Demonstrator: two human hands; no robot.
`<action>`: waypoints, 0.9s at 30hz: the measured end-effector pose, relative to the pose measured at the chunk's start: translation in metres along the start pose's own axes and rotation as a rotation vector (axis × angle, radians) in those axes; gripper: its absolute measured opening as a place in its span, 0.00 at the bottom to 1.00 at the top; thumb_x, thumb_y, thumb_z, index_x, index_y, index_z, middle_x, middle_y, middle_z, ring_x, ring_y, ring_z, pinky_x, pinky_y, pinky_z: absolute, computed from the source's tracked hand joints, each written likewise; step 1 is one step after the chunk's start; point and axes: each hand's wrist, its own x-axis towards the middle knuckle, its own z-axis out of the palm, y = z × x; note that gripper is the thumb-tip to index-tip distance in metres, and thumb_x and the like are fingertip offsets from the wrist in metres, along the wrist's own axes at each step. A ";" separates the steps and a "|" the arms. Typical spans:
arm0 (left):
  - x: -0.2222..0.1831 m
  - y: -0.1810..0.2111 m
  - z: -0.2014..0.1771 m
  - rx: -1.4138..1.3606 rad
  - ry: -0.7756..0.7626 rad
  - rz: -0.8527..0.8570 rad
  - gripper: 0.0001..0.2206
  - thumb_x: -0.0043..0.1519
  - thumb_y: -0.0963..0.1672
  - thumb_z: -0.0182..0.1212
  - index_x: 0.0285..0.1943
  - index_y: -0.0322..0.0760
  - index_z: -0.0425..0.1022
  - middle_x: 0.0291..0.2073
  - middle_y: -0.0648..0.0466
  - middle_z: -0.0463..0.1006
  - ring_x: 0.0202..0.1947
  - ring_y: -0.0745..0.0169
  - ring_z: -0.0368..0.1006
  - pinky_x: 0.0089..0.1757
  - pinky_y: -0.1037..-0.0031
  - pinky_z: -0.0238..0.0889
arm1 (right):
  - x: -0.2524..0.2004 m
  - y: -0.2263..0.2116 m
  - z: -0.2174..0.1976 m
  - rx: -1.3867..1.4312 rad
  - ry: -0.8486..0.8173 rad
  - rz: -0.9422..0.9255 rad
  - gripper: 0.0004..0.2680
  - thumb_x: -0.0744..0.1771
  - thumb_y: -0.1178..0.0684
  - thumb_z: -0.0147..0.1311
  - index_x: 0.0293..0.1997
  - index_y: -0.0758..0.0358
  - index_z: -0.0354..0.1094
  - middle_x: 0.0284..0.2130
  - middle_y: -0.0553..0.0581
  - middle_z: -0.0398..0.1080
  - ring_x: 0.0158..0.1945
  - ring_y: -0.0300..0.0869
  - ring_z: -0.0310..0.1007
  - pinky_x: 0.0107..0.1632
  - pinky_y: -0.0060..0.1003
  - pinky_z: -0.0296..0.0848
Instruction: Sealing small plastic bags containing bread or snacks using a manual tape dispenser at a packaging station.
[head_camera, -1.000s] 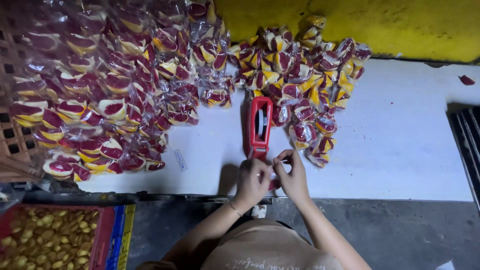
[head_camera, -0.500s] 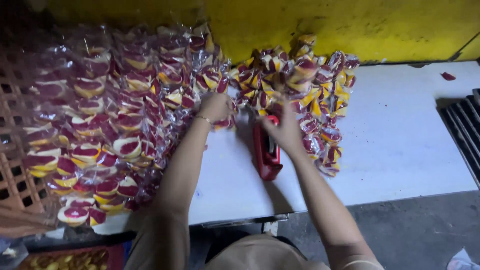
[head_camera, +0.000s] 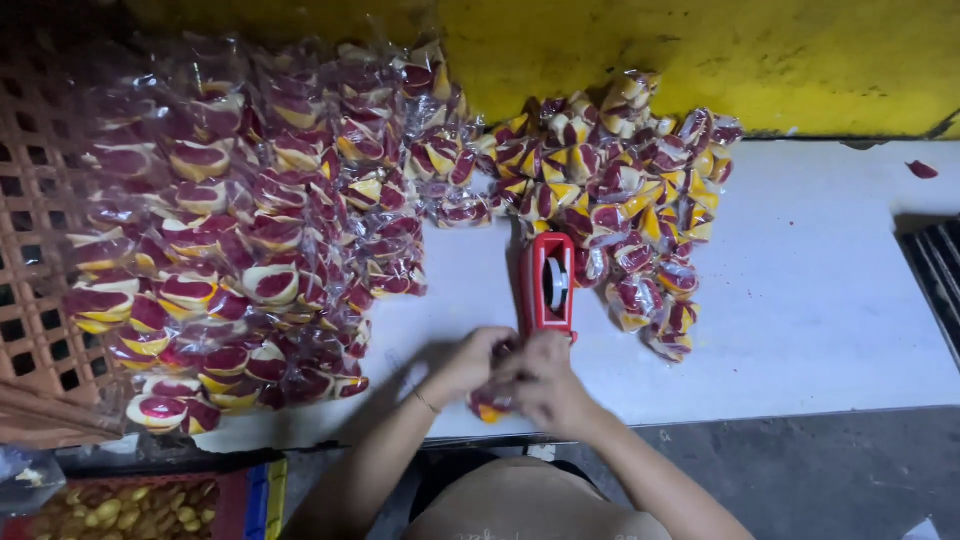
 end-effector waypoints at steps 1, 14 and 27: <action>-0.013 0.032 0.012 0.000 -0.002 0.002 0.09 0.58 0.41 0.71 0.44 0.34 0.79 0.33 0.51 0.80 0.36 0.59 0.78 0.39 0.70 0.72 | -0.015 0.000 0.000 -0.002 0.001 0.000 0.16 0.72 0.39 0.37 0.36 0.42 0.77 0.46 0.47 0.71 0.51 0.49 0.63 0.57 0.50 0.54; -0.061 0.063 0.102 0.000 -0.086 -0.156 0.05 0.58 0.42 0.71 0.40 0.38 0.84 0.47 0.54 0.78 0.48 0.67 0.74 0.46 0.77 0.70 | -0.114 0.010 -0.066 0.961 -0.085 1.126 0.11 0.69 0.50 0.51 0.50 0.63 0.75 0.40 0.57 0.76 0.45 0.44 0.74 0.53 0.40 0.71; -0.027 0.026 0.128 0.251 0.181 0.123 0.11 0.57 0.45 0.73 0.45 0.35 0.85 0.36 0.45 0.83 0.47 0.43 0.78 0.60 0.54 0.57 | -0.151 0.048 -0.049 0.501 0.073 0.865 0.06 0.63 0.63 0.66 0.37 0.65 0.71 0.28 0.60 0.79 0.44 0.46 0.81 0.51 0.42 0.75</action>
